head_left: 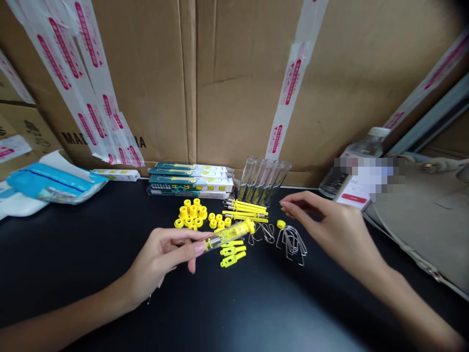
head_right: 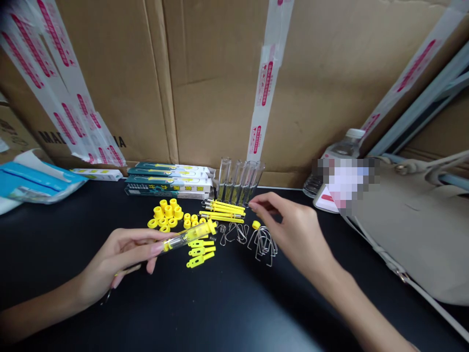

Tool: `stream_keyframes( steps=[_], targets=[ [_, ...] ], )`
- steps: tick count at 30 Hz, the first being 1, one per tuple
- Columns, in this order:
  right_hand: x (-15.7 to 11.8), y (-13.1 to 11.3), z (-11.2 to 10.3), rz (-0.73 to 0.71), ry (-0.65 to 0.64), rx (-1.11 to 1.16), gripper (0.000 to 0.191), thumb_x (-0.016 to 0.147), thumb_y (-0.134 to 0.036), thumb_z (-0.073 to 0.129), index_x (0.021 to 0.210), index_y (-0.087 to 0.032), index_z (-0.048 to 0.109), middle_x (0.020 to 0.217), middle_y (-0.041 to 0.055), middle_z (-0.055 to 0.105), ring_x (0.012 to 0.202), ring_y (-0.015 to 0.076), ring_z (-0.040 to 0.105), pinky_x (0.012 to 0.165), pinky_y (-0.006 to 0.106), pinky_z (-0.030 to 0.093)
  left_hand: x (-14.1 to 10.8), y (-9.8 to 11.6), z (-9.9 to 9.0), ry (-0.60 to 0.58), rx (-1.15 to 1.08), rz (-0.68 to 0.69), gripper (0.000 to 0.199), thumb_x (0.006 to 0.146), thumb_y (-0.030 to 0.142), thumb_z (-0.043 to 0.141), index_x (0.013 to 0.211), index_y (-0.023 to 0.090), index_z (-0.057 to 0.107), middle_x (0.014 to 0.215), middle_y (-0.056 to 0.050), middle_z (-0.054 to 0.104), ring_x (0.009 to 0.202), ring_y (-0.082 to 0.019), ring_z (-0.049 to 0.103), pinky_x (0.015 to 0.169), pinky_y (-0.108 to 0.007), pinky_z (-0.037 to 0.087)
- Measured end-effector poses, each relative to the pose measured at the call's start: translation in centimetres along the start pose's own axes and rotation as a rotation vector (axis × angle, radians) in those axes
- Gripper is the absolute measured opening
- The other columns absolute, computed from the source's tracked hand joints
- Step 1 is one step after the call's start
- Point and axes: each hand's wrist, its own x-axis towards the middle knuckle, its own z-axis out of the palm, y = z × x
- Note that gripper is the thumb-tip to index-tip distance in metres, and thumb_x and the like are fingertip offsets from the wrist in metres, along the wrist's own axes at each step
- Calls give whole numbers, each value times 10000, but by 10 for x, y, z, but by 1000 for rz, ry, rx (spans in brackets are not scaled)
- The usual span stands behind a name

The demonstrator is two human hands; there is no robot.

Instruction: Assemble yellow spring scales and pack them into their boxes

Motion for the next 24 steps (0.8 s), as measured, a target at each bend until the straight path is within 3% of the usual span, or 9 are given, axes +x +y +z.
stream_keyframes(
  steps=[4,9,14,17,21,24],
  targets=[
    [11,30,-14,-35,-208,-209,179,894,-324,620,931,-242,775,906,32,808,763,232,746,692,325,535,1,0,0,5,16,15,330,812,374,731,1063,173,806,490,18,620,294,-19,268,235,-151,118],
    [7,37,3,-32,-257,-214,126,820,-344,726,865,-250,796,773,26,782,683,222,711,620,314,508,-1,2,0,13,12,21,323,807,370,736,1059,181,807,483,22,609,310,-22,282,244,-144,130],
    [4,27,20,-29,-223,-155,58,768,-206,744,816,-215,777,777,54,767,720,256,707,694,363,535,-1,3,1,19,10,-2,348,800,380,745,1069,168,803,487,19,608,318,-22,285,248,-143,125],
    [3,19,19,-9,-176,-69,106,807,-202,702,899,-209,754,835,54,776,765,253,727,748,374,567,0,1,1,8,4,5,360,799,382,744,1083,168,798,488,19,615,295,-16,266,239,-150,112],
    [-3,-1,16,18,-124,154,262,894,-341,651,1117,-204,660,1049,67,757,859,203,749,796,314,610,0,-2,0,3,-4,24,338,807,368,736,1080,180,801,482,21,618,288,-14,254,239,-149,98],
    [-11,-21,16,78,-161,572,183,842,-363,742,954,-218,727,1019,50,744,920,187,725,823,262,599,0,-1,0,-14,7,34,320,818,363,726,1073,186,804,487,19,621,295,-16,270,240,-145,100]
  ],
)
